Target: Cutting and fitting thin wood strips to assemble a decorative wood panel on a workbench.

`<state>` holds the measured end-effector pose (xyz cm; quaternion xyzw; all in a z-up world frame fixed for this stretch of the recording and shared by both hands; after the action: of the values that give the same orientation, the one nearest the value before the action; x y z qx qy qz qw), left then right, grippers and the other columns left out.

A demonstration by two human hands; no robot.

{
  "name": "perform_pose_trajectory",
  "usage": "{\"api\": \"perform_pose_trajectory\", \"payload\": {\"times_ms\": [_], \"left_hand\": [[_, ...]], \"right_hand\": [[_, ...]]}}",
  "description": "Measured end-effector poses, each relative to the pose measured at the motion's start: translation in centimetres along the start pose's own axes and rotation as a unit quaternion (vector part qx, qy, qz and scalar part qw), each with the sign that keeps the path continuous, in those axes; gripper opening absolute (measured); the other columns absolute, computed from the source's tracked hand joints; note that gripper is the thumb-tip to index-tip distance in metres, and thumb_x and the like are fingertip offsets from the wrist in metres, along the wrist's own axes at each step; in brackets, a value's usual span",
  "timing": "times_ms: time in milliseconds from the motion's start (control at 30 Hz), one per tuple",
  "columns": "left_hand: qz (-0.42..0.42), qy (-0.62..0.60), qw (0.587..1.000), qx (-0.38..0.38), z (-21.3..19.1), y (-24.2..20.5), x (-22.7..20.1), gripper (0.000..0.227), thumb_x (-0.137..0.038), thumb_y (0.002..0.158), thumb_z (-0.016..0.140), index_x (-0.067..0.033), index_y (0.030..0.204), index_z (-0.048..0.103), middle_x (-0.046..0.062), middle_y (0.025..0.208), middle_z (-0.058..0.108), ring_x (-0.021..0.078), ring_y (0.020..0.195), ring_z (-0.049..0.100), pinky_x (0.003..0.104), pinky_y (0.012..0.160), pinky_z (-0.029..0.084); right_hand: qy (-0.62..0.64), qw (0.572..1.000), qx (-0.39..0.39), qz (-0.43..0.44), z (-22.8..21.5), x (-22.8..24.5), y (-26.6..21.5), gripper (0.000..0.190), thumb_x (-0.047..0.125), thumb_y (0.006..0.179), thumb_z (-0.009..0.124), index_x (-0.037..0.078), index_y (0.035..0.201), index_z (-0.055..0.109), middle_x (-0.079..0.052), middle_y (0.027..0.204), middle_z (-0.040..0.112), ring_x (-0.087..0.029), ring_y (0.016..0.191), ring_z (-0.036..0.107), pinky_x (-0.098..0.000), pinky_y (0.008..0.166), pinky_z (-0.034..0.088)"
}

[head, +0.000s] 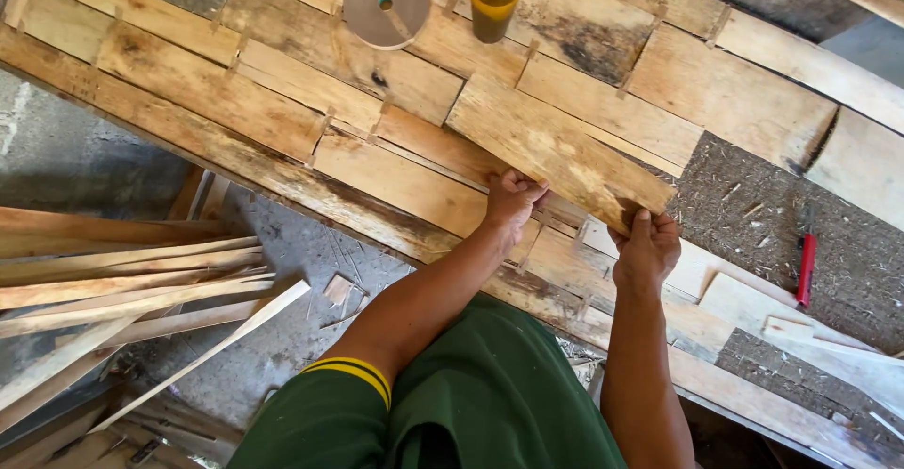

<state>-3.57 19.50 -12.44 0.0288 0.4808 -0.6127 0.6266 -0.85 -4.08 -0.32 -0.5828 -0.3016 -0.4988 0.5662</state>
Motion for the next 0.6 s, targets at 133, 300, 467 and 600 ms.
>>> {"api": "perform_pose_trajectory", "payload": {"times_ms": [133, 300, 467, 600], "left_hand": [[0.074, 0.245, 0.964, 0.077, -0.9, -1.6, -5.8, 0.014, -0.01, 0.093, 0.075, -0.0039, 0.102, 0.066, 0.009, 0.095, 0.076, 0.0205, 0.083, 0.075, 0.034, 0.074, 0.061], [0.256, 0.582, 0.772, 0.014, -1.6, -7.5, -17.3, 0.018, -0.015, 0.095, 0.071, -0.0026, 0.108, 0.069, 0.014, 0.108, 0.073, 0.0313, 0.098, 0.07, 0.043, 0.089, 0.056], [0.38, 0.692, 0.614, 0.007, -2.7, -8.4, -20.8, 0.042, -0.011, 0.088, 0.07, 0.0094, 0.123, 0.059, 0.026, 0.129, 0.06, 0.0414, 0.125, 0.054, 0.047, 0.109, 0.044], [0.393, 0.742, 0.543, 0.007, -3.8, -7.2, -20.2, 0.053, -0.015, 0.088, 0.071, 0.0147, 0.129, 0.054, 0.031, 0.139, 0.051, 0.0444, 0.135, 0.045, 0.047, 0.115, 0.038]], "right_hand": [[-0.012, 0.999, -0.041, -0.018, -0.6, -1.3, 2.0, 0.005, 0.012, 0.11, 0.054, 0.008, 0.113, 0.052, -0.01, 0.104, 0.076, -0.014, 0.081, 0.069, -0.0316, 0.064, 0.06], [-0.106, 0.99, -0.09, -0.034, -0.8, 0.0, 3.6, 0.005, 0.013, 0.111, 0.055, 0.008, 0.112, 0.054, -0.007, 0.102, 0.077, -0.011, 0.08, 0.068, -0.028, 0.059, 0.058], [-0.159, 0.978, -0.131, -0.017, -1.3, -1.3, 6.2, 0.005, 0.013, 0.107, 0.06, 0.008, 0.108, 0.058, -0.005, 0.096, 0.075, -0.01, 0.077, 0.069, -0.0271, 0.055, 0.056], [-0.186, 0.975, -0.124, -0.006, -0.3, -2.1, 6.9, 0.006, 0.014, 0.106, 0.063, 0.009, 0.109, 0.06, -0.002, 0.092, 0.073, -0.01, 0.076, 0.069, -0.0262, 0.053, 0.055]]}}
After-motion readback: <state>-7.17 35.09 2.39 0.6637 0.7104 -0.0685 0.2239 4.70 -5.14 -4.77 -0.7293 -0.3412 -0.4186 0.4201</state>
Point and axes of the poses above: each hand's wrist, its own y-axis towards the middle knuckle, its own z-axis out of the palm, x = y × z, the point moved 7 cm from there along y, towards the middle knuckle
